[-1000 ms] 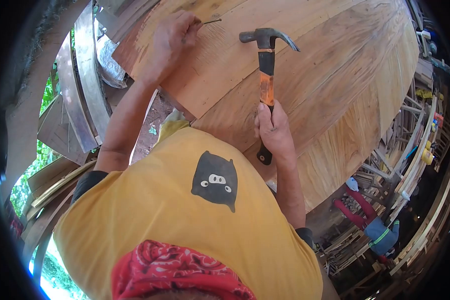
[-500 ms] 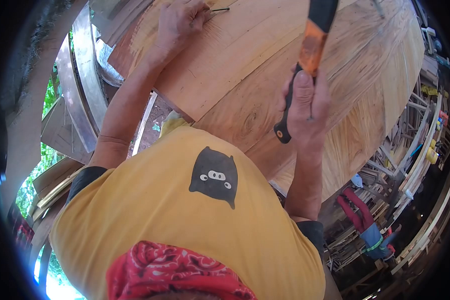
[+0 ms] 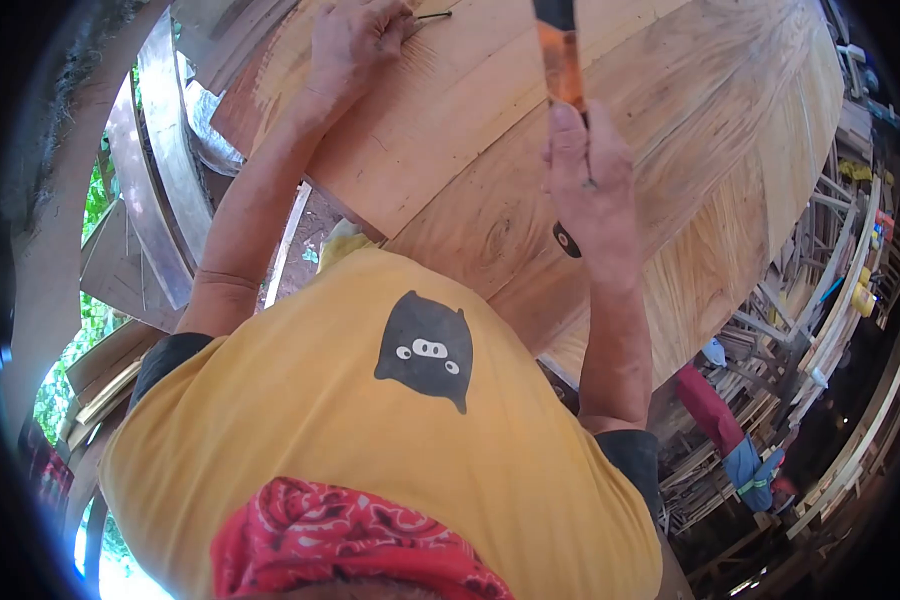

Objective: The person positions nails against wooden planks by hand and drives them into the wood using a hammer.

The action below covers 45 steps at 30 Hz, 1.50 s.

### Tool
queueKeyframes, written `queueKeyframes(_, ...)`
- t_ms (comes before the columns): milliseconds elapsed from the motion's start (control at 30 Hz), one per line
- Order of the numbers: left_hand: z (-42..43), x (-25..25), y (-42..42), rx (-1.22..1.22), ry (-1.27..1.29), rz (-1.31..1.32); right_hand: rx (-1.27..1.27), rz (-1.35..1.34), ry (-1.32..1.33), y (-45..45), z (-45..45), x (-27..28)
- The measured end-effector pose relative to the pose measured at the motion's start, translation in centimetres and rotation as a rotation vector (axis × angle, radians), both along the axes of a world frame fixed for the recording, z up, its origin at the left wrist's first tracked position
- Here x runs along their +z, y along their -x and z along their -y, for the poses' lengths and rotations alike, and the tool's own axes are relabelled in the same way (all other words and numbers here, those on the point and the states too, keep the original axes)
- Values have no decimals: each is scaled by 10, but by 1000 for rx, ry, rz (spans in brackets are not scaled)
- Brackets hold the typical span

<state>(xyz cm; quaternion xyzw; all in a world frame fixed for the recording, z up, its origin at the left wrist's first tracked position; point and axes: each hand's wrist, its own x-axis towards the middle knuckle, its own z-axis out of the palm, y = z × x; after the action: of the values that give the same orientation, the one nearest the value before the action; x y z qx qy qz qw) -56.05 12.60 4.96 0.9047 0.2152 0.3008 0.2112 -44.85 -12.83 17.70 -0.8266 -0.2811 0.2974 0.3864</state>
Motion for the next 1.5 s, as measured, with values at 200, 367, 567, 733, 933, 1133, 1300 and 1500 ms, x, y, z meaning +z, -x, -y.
queueKeyframes(200, 0, 3, 3, 18, 10, -4, -157, 86, -420, 3, -12, 16)
queueKeyframes(367, 0, -4, 5, 34, 70, -2, 117, 107, 139, -14, 9, -65)
queueKeyframes(567, 24, -5, 4, 61, -2, -66, 9, 194, 106, 8, 53, -63)
queueKeyframes(733, 86, 17, 30, -7, 81, -134, -172, -309, -25, 37, 77, -66)
queueKeyframes(933, 37, 8, 62, 38, 25, 5, -251, -406, -38, 38, 76, -64)
queueKeyframes(1133, -20, -10, 61, 127, 87, 24, -185, -345, -33, 33, 60, -58)
queueKeyframes(1300, -24, -10, 58, 138, 45, 25, -171, -343, -17, 29, 54, -63)
queueKeyframes(1500, -43, -17, 64, 271, 172, 93, -216, -377, -36, 30, 57, -63)
